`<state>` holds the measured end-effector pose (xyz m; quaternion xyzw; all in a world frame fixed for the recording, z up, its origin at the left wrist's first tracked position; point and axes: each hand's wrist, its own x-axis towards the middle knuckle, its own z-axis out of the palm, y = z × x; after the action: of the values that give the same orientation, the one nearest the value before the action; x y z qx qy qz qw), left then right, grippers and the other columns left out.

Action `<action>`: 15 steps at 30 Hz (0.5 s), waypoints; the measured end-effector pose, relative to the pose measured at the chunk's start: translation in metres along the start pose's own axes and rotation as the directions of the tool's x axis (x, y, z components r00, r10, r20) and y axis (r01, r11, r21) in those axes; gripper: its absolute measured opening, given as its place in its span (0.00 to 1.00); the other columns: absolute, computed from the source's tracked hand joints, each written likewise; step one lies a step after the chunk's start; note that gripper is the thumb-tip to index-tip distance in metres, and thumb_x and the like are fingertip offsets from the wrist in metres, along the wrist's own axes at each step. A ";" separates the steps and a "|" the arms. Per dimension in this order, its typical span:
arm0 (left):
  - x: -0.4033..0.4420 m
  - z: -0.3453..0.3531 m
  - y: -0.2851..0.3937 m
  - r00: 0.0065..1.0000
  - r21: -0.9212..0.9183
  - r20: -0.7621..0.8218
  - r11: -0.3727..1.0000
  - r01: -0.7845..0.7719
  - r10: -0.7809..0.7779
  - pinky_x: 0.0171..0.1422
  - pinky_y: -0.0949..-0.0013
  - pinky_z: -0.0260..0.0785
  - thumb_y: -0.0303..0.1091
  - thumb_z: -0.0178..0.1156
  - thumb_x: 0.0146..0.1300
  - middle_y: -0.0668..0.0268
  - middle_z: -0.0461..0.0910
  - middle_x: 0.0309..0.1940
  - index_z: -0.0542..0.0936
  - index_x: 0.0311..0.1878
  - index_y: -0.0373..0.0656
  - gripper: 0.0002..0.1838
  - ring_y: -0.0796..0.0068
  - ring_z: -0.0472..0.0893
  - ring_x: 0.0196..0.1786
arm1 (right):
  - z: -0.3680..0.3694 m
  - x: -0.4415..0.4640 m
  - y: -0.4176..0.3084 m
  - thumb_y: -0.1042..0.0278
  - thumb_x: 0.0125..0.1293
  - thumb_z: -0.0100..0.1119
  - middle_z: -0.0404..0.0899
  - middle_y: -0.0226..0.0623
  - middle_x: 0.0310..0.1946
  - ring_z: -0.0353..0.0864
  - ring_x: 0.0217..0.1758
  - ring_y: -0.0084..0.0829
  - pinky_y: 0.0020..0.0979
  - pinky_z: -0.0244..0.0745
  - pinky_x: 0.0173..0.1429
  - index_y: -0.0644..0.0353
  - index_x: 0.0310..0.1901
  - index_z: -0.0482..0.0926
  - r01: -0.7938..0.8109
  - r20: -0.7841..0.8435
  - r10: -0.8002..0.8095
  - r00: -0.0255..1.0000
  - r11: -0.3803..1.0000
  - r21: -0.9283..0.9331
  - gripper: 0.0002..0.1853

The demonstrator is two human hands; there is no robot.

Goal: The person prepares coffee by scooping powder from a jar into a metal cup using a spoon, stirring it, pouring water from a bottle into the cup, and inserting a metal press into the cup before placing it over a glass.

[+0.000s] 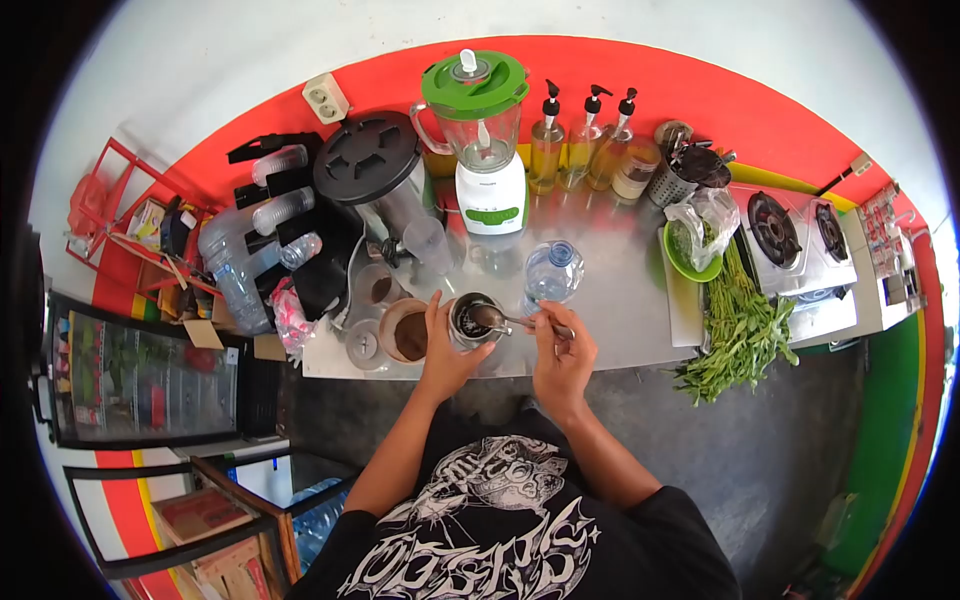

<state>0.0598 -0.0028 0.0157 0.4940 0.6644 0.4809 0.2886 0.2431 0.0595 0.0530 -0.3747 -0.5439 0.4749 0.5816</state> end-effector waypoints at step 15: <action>-0.013 -0.124 -0.045 0.992 -0.352 0.095 0.930 0.108 -0.080 0.60 0.67 0.84 0.25 0.80 0.60 0.60 0.65 0.81 0.68 0.83 0.44 0.48 0.60 0.80 0.72 | 0.046 -0.027 -0.033 0.82 0.84 0.55 0.87 0.45 0.48 0.93 0.50 0.36 0.34 0.92 0.55 0.74 0.57 0.82 0.240 -0.076 -0.268 0.961 0.936 -0.259 0.08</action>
<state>-0.0592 -0.0605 0.0184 0.4196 0.5773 0.5590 0.4220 0.2035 0.0209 0.0833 -0.3964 -0.6098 0.3029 0.6159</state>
